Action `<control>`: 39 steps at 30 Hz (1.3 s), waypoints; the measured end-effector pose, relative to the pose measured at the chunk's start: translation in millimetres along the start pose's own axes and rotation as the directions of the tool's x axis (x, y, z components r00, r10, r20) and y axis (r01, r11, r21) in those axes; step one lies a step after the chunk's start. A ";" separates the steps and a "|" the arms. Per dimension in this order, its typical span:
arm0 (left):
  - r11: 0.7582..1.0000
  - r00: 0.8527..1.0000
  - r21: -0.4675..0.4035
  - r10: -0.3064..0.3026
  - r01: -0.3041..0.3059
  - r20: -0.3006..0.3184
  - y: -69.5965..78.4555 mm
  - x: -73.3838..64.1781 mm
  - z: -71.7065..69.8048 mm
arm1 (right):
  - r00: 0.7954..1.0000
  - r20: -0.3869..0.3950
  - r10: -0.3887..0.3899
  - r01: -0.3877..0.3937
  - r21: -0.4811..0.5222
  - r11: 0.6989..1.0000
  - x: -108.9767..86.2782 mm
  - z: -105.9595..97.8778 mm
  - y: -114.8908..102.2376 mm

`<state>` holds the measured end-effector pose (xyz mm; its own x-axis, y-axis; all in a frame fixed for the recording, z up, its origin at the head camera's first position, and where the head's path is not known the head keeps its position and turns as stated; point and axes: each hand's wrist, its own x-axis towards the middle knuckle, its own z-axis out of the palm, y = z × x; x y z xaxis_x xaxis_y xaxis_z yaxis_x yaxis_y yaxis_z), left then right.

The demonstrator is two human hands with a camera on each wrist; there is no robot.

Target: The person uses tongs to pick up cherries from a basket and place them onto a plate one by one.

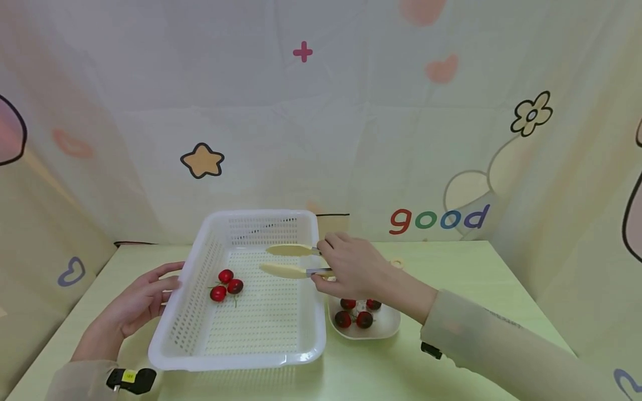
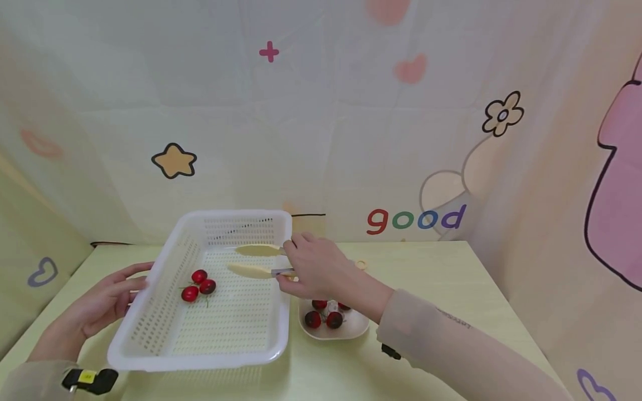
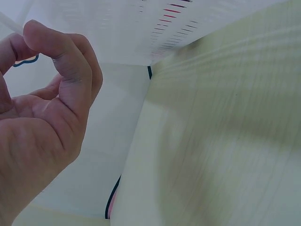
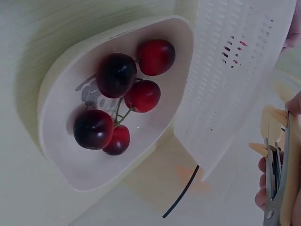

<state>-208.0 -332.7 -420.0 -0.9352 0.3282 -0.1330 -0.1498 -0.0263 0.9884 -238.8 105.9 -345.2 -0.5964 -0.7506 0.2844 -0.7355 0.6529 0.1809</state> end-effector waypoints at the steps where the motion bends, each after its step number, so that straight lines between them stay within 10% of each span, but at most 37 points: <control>1: 1.000 1.000 0.000 0.000 0.000 0.000 0.1 0.1 -0.2 | 1.000 0.016 0.002 -0.002 0.001 1.000 3.3 0.2 -1.0; 39: 1.000 1.000 -0.026 0.012 -0.012 0.022 -2.7 1.3 -2.0 | 0.954 0.298 -0.033 0.085 -0.164 0.983 74.2 35.6 -50.9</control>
<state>-209.4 -334.0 -423.0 -0.9297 0.3486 -0.1190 -0.1470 -0.0548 0.9876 -257.0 13.4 -366.8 -0.6403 -0.7680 -0.0152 -0.7212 0.5942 0.3561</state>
